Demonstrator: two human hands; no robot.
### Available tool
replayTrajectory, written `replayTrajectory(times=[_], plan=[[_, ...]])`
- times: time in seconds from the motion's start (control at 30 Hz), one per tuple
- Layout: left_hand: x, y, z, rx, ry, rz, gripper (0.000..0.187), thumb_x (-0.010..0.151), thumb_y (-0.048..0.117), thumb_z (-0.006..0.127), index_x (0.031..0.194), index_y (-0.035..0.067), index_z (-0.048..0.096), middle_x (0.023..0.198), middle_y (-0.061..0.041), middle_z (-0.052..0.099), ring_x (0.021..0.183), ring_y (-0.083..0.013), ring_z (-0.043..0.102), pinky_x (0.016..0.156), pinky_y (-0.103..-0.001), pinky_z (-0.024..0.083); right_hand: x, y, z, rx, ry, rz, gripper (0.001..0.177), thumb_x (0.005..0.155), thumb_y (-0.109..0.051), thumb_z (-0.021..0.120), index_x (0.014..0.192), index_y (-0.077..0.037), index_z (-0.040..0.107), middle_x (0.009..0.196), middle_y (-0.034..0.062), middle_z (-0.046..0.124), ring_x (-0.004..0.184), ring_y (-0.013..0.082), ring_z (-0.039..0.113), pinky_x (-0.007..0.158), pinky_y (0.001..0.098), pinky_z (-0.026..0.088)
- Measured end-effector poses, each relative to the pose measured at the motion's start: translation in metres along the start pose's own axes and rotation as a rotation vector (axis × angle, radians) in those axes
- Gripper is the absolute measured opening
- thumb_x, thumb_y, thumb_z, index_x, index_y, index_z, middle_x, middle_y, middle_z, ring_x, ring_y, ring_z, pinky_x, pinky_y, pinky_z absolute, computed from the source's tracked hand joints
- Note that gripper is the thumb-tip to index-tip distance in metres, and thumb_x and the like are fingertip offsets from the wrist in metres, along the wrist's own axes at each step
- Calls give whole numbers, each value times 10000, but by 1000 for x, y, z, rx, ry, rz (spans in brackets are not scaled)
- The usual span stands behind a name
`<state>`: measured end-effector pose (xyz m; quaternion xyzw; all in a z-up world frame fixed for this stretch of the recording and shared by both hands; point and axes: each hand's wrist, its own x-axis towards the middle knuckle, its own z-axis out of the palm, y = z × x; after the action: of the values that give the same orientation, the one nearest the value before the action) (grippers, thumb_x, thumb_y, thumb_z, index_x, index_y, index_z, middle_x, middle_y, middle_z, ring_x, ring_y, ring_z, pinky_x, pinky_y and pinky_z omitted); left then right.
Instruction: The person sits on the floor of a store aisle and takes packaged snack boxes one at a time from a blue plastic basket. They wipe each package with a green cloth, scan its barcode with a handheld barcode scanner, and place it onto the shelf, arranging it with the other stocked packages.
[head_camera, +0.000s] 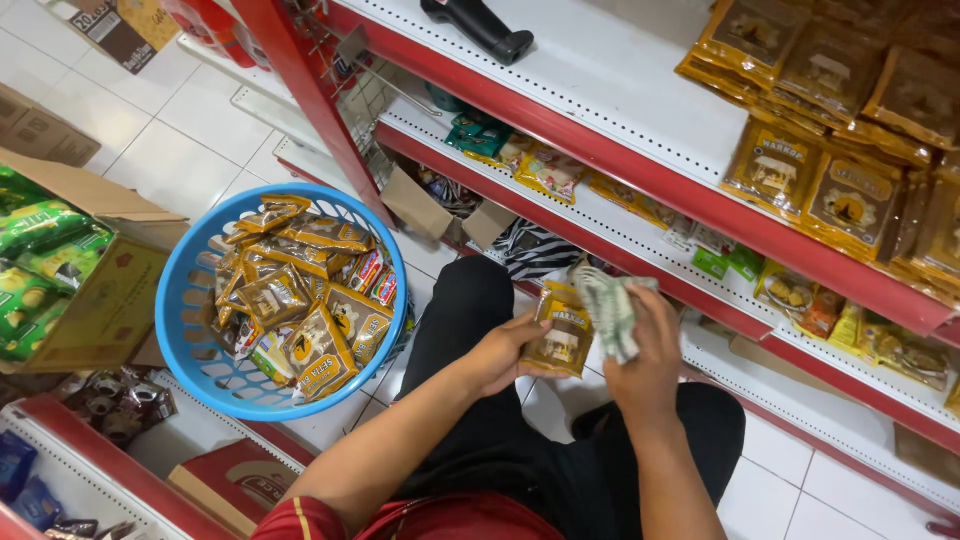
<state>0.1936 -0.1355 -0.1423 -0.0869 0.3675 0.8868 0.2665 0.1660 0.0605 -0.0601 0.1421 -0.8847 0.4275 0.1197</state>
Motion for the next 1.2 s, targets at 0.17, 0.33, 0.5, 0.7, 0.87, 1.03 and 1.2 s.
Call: replayTrajectory(times=[0.17, 0.33, 0.5, 0.7, 0.87, 1.03, 1.2], plan=[[-4, 19, 47, -172, -45, -171, 757, 997, 677, 256, 1530, 161, 404, 1407, -104, 604, 1223, -292, 646, 972, -504, 552, -15, -4, 22, -119, -206, -133, 712, 658, -19, 702, 1366, -65, 648, 1546, 130, 518, 1476, 400, 396, 1203, 602, 188], [13, 7, 27, -312, 199, -227, 769, 989, 704, 261, 1396, 123, 557, 1300, -110, 669, 1144, -271, 687, 952, -459, 562, -44, -7, 25, 5, -268, -70, 590, 671, -11, 660, 1258, -67, 682, 1313, 110, 685, 1392, 317, 514, 1214, 608, 183], [24, -10, -5, -214, 305, -128, 609, 1077, 564, 344, 1357, 82, 589, 1242, -131, 695, 1078, -257, 702, 933, -427, 585, -84, 39, 17, 182, -163, 27, 480, 724, -17, 612, 1190, -33, 722, 1104, 130, 762, 1111, 243, 701, 1186, 484, 388], [21, -13, 9, -29, 400, -11, 419, 1084, 459, 389, 1358, 162, 501, 1191, -117, 660, 937, -245, 681, 819, -447, 569, -77, 40, 3, 605, 266, 395, 328, 943, -42, 555, 1234, 50, 673, 1171, 127, 742, 1084, 180, 700, 979, 308, 517], [24, -50, 20, -135, 119, -56, 472, 1120, 562, 412, 1440, 231, 517, 1275, -82, 629, 867, -203, 565, 747, -385, 469, -58, 19, 12, 628, 300, 448, 329, 990, -72, 573, 1284, 56, 646, 1235, 131, 720, 1146, 202, 659, 1001, 319, 491], [6, -26, 73, -494, 9, -48, 776, 958, 760, 362, 1446, 186, 546, 1426, -52, 610, 1304, -246, 581, 1079, -430, 487, -45, 2, 35, 130, 99, 50, 426, 952, -50, 592, 1373, 16, 605, 1448, 254, 587, 1403, 394, 486, 1195, 478, 310], [22, -7, 26, -592, -85, 102, 927, 918, 860, 375, 1451, 111, 490, 1391, -126, 587, 1299, -320, 526, 1084, -515, 450, -63, -6, 57, 216, -38, 48, 424, 905, -88, 611, 1321, -5, 633, 1385, 248, 616, 1326, 421, 538, 1124, 474, 391]])
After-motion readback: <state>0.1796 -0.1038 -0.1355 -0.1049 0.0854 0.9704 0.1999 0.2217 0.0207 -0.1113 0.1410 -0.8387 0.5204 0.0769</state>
